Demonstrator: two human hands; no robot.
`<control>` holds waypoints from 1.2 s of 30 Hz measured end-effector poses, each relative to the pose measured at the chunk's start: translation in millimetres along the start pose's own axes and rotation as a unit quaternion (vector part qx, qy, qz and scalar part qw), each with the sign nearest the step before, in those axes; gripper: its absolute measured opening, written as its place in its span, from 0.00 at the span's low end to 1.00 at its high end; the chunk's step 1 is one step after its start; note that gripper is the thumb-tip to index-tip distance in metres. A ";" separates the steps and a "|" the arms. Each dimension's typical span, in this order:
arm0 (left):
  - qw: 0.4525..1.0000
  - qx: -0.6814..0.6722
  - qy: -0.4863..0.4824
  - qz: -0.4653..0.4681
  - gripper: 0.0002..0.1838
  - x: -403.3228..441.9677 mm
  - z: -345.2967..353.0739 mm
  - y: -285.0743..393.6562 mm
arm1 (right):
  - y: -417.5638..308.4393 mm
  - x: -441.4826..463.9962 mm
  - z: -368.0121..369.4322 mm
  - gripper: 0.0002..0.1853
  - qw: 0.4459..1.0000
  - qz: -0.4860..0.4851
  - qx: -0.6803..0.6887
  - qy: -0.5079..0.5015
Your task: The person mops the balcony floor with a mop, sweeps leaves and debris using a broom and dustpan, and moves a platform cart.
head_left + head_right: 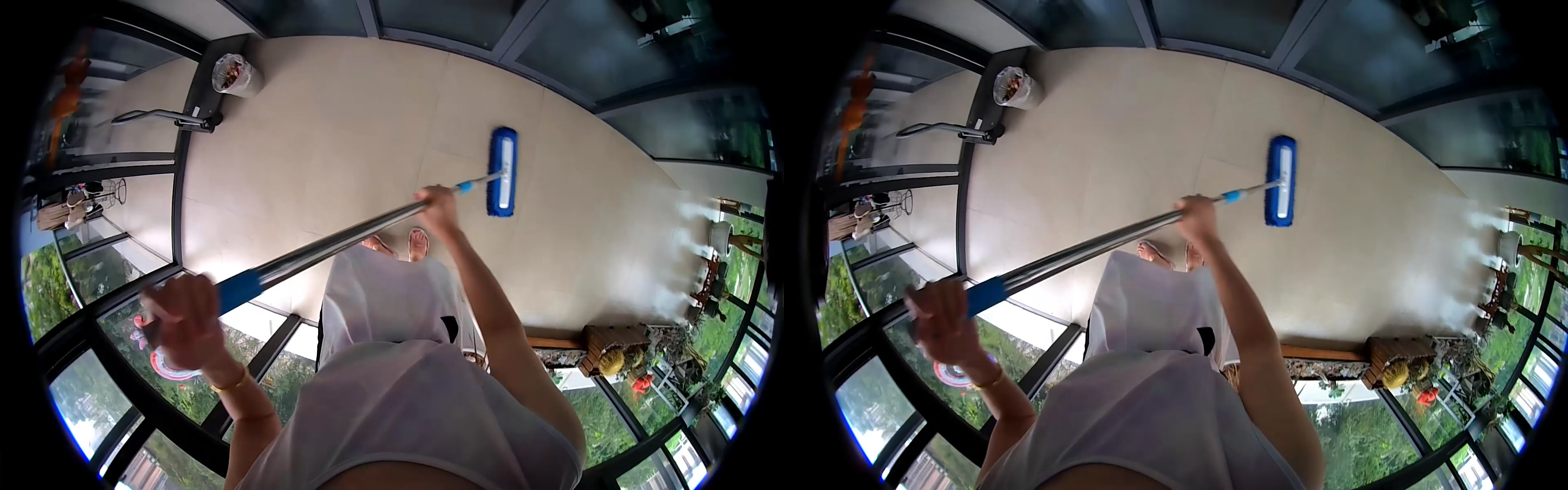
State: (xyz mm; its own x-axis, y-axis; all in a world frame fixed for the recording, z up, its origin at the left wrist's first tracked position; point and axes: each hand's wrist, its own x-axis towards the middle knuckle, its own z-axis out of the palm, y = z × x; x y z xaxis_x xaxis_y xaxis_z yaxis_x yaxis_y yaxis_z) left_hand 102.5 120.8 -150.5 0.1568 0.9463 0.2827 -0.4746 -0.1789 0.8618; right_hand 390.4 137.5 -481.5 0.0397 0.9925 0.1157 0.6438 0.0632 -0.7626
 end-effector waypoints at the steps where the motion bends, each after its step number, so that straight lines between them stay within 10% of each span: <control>1: 0.998 0.068 -0.018 0.004 0.05 13.3 12.0 -22.9 | 30.2 5.1 -5.4 0.08 0.998 0.006 -0.053 0.034; 8: 0.989 0.028 -0.125 -0.073 0.06 60.4 4.2 -115.6 | 132.7 75.3 -32.8 0.11 0.972 0.056 -0.224 0.052; 16: 0.987 0.093 -0.110 -0.068 0.03 109.9 -126.3 -106.5 | 128.0 194.0 76.0 0.17 0.994 0.097 0.044 -0.005; 19: 0.993 0.105 -0.036 -0.048 0.06 119.9 -191.5 -75.4 | 49.6 245.6 122.2 0.16 0.985 0.035 -0.086 -0.142; 30: 0.955 0.241 0.151 0.081 0.19 14.7 -360.8 222.1 | -278.0 215.2 393.5 0.04 0.903 -0.209 0.079 -0.368; 32: 0.670 0.352 0.598 0.265 0.21 -37.5 -346.7 295.8 | -351.4 178.4 423.7 0.06 0.867 -0.246 0.115 -0.417; 34: 0.930 0.278 0.187 0.151 0.20 -66.6 -343.8 355.7 | -413.5 148.4 443.1 0.08 0.829 -0.266 0.184 -0.456; 36: 0.899 0.345 0.169 0.211 0.18 -30.0 -304.6 347.4 | -456.1 122.7 465.5 0.09 0.797 -0.281 0.199 -0.497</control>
State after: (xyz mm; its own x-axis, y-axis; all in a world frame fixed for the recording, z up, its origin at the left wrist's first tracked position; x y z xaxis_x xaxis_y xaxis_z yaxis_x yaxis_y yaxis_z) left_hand -330.8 112.3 12.2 -0.2378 0.7617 0.6027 0.2387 -0.5557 0.7964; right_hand -254.1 279.2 -415.7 -0.9213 0.3760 0.0989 0.0462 0.3584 -0.9324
